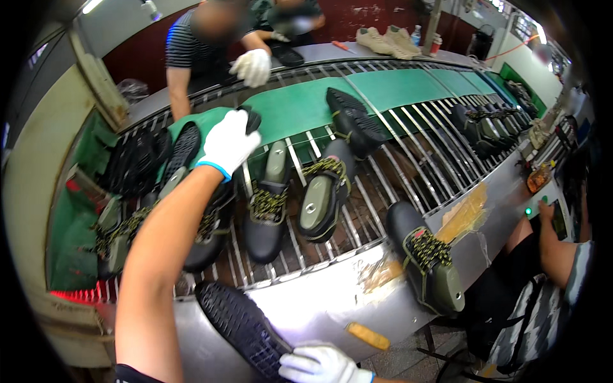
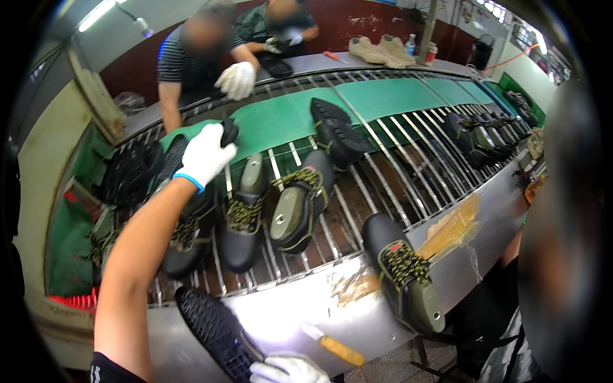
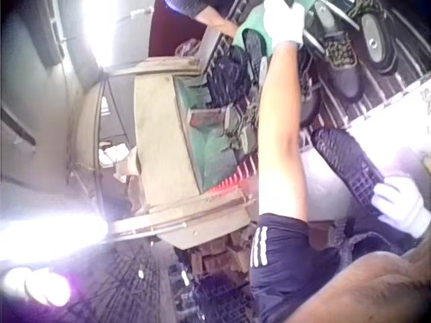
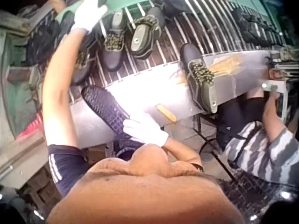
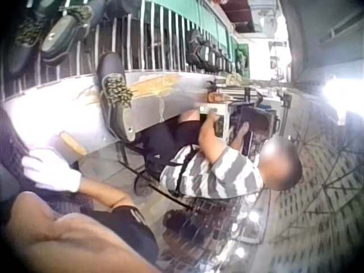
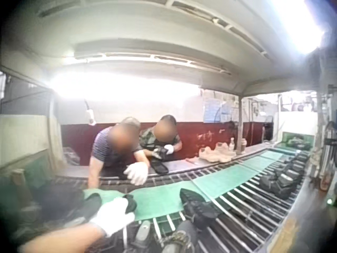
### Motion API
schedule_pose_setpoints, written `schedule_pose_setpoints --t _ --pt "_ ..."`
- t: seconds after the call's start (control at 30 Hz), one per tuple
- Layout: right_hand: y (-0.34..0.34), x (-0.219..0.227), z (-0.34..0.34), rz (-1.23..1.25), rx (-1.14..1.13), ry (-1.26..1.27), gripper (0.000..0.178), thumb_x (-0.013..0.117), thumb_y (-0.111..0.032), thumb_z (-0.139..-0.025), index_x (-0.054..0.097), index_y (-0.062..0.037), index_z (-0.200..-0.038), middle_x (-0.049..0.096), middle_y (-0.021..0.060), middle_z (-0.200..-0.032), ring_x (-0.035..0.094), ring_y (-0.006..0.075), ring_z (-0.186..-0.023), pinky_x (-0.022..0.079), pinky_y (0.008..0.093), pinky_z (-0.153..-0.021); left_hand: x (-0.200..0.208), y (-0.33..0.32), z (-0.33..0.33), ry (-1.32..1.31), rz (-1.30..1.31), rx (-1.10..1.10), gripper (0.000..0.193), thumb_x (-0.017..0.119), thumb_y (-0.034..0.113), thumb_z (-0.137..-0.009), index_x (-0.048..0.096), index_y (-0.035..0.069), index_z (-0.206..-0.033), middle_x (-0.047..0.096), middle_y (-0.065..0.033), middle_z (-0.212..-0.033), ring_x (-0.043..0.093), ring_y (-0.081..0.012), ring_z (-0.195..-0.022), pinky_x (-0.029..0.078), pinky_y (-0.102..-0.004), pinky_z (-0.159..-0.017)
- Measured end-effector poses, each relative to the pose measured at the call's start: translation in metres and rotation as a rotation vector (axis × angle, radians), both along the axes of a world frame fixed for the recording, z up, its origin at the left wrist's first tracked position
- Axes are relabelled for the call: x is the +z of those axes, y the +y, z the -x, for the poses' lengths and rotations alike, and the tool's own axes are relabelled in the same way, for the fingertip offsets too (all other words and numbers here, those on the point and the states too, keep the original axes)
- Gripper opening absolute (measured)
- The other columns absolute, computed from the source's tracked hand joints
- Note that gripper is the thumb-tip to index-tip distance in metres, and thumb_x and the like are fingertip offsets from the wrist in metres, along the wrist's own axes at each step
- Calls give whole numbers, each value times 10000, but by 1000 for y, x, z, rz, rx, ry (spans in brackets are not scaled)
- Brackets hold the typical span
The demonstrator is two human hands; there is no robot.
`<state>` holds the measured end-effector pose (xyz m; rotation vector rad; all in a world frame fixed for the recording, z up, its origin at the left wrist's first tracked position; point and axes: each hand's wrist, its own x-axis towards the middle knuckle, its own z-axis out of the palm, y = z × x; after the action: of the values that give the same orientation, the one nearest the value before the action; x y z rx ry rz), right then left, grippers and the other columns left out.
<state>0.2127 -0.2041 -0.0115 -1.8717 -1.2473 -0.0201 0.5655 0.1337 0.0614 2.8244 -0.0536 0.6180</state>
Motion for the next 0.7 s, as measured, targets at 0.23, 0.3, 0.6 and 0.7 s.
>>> schedule_pose_setpoints --t 0.23,0.3,0.6,0.7 --pt "5 0 6 61 -34 -60 469 866 -236 -725 736 -134 -1164 674 82 -1316 676 284 -1103 568 429 -842 100 -18 261 -198 189 -64 425 796 126 -826 682 29 -1224 728 -188 -1163 750 -367 -980 600 -390 -872" --pt "13 -2 21 125 1 -49 398 850 -301 -788 739 -201 -1156 647 47 -1370 620 314 -1178 573 461 -865 100 -12 351 -272 4 -106 455 796 42 -797 678 0 -1235 725 -204 -1210 751 -324 -991 600 -366 -866" --pt "39 20 23 94 234 159 344 847 -285 -898 753 -69 -1149 703 170 -1255 682 339 -1141 552 497 -1017 -54 37 646 -44 -170 487 469 840 47 -708 611 -21 -1111 645 -265 -1297 624 -509 -1214 532 -544 -1058" --pt "-38 49 -42 -96 -512 -253 606 887 -191 -807 644 7 -1326 652 197 -1312 653 373 -1184 530 483 -1058 -40 19 643 -126 -146 419 600 841 53 -711 610 -23 -1259 590 -274 -1390 541 -549 -1336 461 -585 -1145"
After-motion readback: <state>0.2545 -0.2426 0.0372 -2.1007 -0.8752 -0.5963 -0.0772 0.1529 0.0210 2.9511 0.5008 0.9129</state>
